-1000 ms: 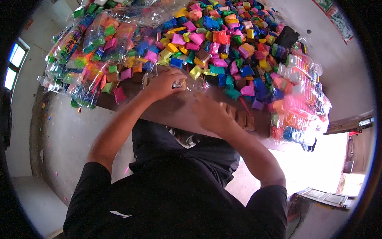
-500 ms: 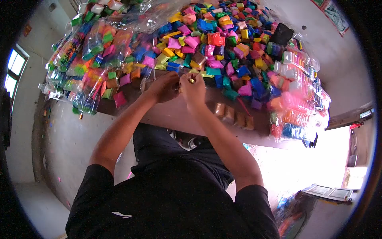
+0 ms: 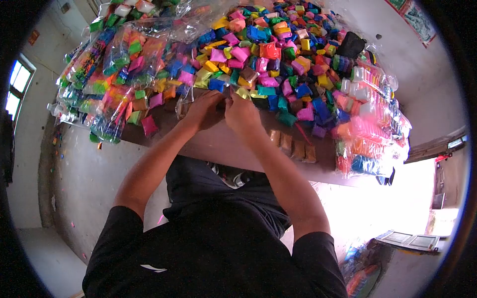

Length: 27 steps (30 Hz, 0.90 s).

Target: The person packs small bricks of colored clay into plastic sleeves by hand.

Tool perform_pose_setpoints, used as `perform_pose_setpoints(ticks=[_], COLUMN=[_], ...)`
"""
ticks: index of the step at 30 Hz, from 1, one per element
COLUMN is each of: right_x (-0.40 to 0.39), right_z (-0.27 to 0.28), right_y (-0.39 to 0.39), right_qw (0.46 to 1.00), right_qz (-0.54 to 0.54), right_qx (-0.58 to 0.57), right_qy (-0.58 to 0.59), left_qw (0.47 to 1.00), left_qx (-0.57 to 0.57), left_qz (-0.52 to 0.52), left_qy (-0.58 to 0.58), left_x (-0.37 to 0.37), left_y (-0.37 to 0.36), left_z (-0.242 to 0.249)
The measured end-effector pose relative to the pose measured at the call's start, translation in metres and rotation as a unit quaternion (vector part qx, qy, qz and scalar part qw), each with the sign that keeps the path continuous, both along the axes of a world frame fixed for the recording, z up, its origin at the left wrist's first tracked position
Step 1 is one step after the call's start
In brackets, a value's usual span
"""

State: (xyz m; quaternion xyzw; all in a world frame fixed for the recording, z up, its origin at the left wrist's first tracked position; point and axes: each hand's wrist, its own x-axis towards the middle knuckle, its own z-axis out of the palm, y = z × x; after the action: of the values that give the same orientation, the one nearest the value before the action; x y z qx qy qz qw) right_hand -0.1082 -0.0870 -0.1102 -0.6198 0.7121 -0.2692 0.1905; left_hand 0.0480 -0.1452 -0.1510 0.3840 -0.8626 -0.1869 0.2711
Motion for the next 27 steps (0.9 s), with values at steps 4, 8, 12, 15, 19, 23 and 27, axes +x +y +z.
perform_pose_setpoints(ticks=[4, 8, 12, 15, 19, 23, 27], right_x=[-0.006, -0.003, -0.001, 0.001, -0.015, -0.102, -0.136], right_z=[0.009, 0.012, 0.014, 0.011, 0.024, 0.044, 0.013], right_y=[-0.007, -0.008, -0.002, -0.004, 0.023, 0.060, 0.078], right_qw=[0.992, 0.969, 0.970, 0.964, 0.973, 0.974, 0.941], right_qz=[0.029, 0.067, 0.104, 0.077, 0.071, 0.209, 0.298], right_qx=[0.043, 0.085, 0.049, 0.098, 0.071, 0.004, -0.014], right_qy=[0.117, 0.221, 0.212, 0.236, 0.210, 0.085, 0.159], left_qw=[1.000, 1.000, 0.996, 0.993, 0.993, 0.987, 0.979], left_qx=[0.003, -0.013, -0.074, -0.025, -0.067, -0.077, -0.134], left_qz=[0.008, 0.024, -0.049, -0.106, -0.095, -0.114, -0.106], left_qy=[-0.009, -0.003, 0.019, -0.047, -0.008, -0.085, -0.109], left_x=[-0.003, -0.007, -0.005, -0.005, -0.002, -0.004, -0.010], left_y=[0.006, 0.008, 0.015, 0.004, 0.002, 0.002, 0.003], left_z=[0.004, -0.001, 0.004, 0.007, -0.006, 0.002, -0.002])
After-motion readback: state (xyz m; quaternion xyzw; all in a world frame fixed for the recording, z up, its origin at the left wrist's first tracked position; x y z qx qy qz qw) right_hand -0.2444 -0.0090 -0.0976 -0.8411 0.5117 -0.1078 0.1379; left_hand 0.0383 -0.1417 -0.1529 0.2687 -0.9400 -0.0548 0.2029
